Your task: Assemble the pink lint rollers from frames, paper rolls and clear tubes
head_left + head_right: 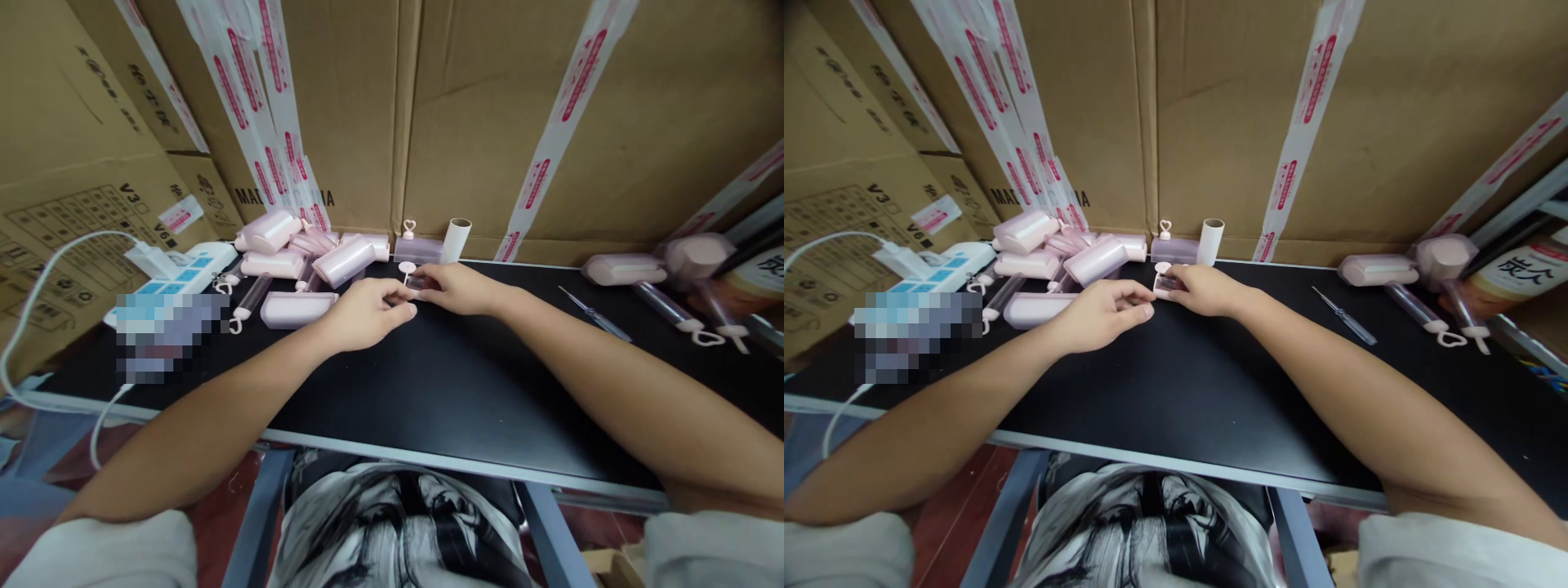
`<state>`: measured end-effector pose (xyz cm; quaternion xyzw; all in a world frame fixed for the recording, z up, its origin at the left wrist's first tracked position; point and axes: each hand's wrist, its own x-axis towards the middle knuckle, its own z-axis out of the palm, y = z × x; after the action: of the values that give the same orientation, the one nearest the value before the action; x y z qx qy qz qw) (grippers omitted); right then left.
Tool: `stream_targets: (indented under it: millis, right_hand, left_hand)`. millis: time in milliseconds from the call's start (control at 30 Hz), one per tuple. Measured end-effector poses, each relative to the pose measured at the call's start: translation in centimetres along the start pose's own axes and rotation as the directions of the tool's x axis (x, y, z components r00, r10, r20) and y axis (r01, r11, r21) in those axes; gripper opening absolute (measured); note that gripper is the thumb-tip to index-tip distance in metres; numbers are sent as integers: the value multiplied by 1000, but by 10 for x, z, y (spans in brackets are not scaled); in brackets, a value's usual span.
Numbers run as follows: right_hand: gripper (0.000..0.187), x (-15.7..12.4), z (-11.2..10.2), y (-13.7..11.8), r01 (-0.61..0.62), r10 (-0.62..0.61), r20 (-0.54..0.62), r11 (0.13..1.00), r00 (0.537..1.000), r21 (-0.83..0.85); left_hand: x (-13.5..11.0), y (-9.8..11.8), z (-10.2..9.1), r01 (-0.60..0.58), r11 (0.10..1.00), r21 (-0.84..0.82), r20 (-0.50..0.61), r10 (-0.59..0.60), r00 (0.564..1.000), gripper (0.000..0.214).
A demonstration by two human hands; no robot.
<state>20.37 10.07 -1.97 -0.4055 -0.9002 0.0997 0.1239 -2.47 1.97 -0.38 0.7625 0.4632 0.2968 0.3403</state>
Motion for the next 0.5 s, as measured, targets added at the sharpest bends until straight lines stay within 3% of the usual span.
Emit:
stream_targets:
  millis: [200, 333, 433, 500]
  right_hand:
    - [19, -20, -7, -13, 32, -32, 11, 999, 999, 25]
    - [21, -27, -11, -21, 6, -7, 10, 997, 1000, 81]
    - [29, -30, -13, -24, 13, -12, -9, 993, 1000, 120]
    - [29, -30, -13, -22, 21, -15, -37, 988, 999, 155]
  left_hand:
    - [3, 2, -6, 11, 1000, 5, -65, -10, 998, 29]
    - [5, 5, -15, 47, 999, 9, -98, -46, 994, 31]
    - [12, 16, -30, 24, 980, 196, -148, 5, 989, 30]
    - [25, 26, -40, -20, 915, 403, -160, 92, 983, 30]
